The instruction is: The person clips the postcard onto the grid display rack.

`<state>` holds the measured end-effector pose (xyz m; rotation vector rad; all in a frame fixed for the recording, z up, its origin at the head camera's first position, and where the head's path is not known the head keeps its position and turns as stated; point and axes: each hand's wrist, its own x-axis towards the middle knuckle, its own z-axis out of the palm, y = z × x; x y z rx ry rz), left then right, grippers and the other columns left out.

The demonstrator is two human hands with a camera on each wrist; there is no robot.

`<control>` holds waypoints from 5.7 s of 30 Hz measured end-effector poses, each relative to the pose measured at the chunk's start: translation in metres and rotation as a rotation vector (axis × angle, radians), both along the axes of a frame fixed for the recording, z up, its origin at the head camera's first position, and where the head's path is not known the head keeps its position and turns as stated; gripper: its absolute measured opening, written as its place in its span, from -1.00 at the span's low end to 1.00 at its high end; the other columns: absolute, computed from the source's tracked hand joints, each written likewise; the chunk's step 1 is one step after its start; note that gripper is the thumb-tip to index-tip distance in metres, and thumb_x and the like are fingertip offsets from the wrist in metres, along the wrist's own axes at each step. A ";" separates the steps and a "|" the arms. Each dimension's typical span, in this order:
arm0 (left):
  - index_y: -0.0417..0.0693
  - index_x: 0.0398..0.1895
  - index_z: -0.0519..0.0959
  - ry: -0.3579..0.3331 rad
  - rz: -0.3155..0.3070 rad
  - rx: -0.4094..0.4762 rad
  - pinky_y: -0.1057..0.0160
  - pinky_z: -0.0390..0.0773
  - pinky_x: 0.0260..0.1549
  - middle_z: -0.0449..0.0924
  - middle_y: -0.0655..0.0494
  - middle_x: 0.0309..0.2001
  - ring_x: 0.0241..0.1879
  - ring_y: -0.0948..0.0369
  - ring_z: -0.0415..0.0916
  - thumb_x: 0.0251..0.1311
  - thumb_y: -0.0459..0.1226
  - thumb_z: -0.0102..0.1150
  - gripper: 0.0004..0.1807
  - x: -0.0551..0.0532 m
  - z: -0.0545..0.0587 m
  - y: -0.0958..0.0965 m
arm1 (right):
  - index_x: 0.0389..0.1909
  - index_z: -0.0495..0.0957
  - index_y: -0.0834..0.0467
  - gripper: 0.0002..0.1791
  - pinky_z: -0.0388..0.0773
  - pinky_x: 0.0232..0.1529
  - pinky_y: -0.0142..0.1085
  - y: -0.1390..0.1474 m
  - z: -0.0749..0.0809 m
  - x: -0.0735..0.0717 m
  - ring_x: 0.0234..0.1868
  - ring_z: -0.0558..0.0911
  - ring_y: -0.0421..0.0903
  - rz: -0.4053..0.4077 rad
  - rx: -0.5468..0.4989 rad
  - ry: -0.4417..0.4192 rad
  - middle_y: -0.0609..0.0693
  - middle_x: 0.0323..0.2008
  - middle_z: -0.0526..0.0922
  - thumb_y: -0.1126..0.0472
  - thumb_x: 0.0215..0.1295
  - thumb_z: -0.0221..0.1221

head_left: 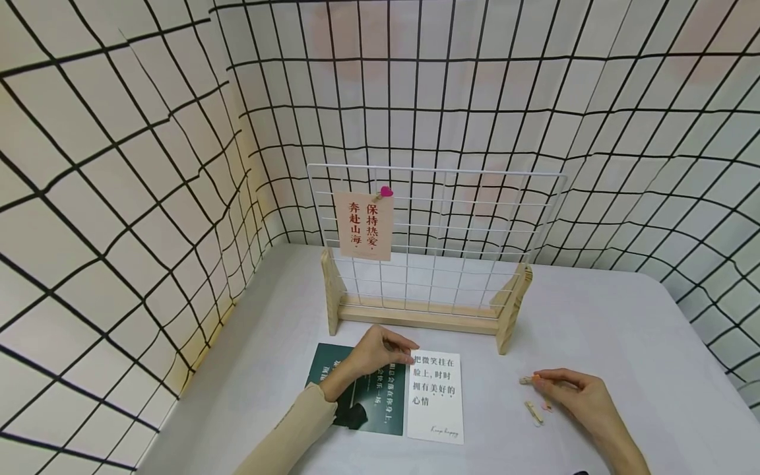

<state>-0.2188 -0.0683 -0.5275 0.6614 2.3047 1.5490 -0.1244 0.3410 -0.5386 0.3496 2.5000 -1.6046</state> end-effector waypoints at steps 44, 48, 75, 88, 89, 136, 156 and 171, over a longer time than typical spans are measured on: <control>-0.22 -0.20 0.82 0.521 0.165 0.159 0.46 0.57 -0.24 0.81 -0.11 -0.27 -0.31 0.22 0.64 0.20 -0.49 0.39 -0.86 -0.040 0.166 -0.004 | -0.12 0.69 0.54 -0.76 0.12 -0.63 -0.23 -0.075 0.103 -0.036 -0.64 0.14 -0.09 0.142 -0.171 0.755 -0.08 -0.40 0.77 0.57 0.17 0.36; -0.21 -0.22 0.82 0.563 0.189 0.161 0.48 0.55 -0.30 0.82 -0.12 -0.25 -0.30 0.22 0.67 0.23 -0.49 0.37 -0.87 -0.046 0.183 -0.006 | -0.14 0.67 0.58 -0.76 0.10 -0.62 -0.24 -0.082 0.111 -0.040 -0.63 0.19 -0.15 0.129 -0.224 0.768 -0.15 -0.40 0.78 0.60 0.15 0.36; -0.09 -0.23 0.83 0.821 0.372 -0.006 0.46 0.12 -0.59 0.84 0.00 -0.24 -0.48 0.24 0.59 0.21 -0.36 0.42 -0.90 -0.047 0.247 0.026 | -0.14 0.65 0.61 -0.78 0.67 -0.21 -0.50 -0.106 0.142 -0.062 -0.25 0.82 -0.27 0.096 -0.374 0.826 -0.14 -0.26 0.86 0.60 0.18 0.34; 0.07 -0.20 0.84 0.939 0.424 -0.152 0.49 0.05 -0.60 0.85 0.14 -0.20 -0.37 0.27 0.75 0.25 -0.24 0.41 -0.89 -0.049 0.256 0.060 | -0.16 0.71 0.52 -0.77 0.27 -0.61 -0.62 -0.087 0.172 -0.071 -0.64 0.45 -0.38 -0.074 -0.246 0.885 -0.19 -0.30 0.85 0.53 0.15 0.41; 0.09 -0.19 0.84 0.932 0.433 -0.162 0.49 0.04 -0.60 0.85 0.15 -0.20 -0.39 0.28 0.72 0.25 -0.23 0.40 -0.89 -0.048 0.257 0.063 | -0.16 0.72 0.50 -0.77 0.21 -0.65 -0.58 -0.085 0.176 -0.072 -0.67 0.39 -0.36 -0.092 -0.222 0.889 -0.21 -0.31 0.85 0.51 0.15 0.42; 0.20 -0.30 0.85 1.188 0.720 -0.316 0.52 -0.10 -0.66 0.61 0.25 -0.70 -0.75 0.39 0.04 0.26 -0.19 0.42 -0.93 -0.038 0.241 0.111 | -0.17 0.80 0.30 -0.78 0.11 -0.63 -0.52 -0.077 0.256 -0.109 -0.61 0.45 -0.46 -0.122 0.184 0.940 -0.71 -0.43 0.64 0.30 0.19 0.47; 0.19 -0.20 0.85 1.182 0.774 -0.263 0.52 -0.05 -0.62 0.78 0.25 -0.45 -0.72 0.32 0.41 0.28 -0.19 0.39 -0.89 -0.027 0.239 0.104 | -0.06 0.80 0.21 -0.71 0.00 -0.69 -0.40 -0.081 0.264 -0.106 -0.69 0.11 -0.27 -0.102 0.271 0.840 -0.18 -0.75 0.18 0.18 0.22 0.47; -0.03 -0.16 0.84 0.939 0.449 0.087 0.38 0.34 -0.58 0.78 0.08 -0.35 -0.59 0.26 0.45 0.15 -0.24 0.51 -0.81 -0.005 0.204 0.036 | -0.05 0.79 0.21 -0.68 0.02 -0.67 -0.31 -0.080 0.208 -0.082 -0.69 0.13 -0.19 -0.039 0.083 0.897 -0.18 -0.73 0.18 0.41 0.14 0.48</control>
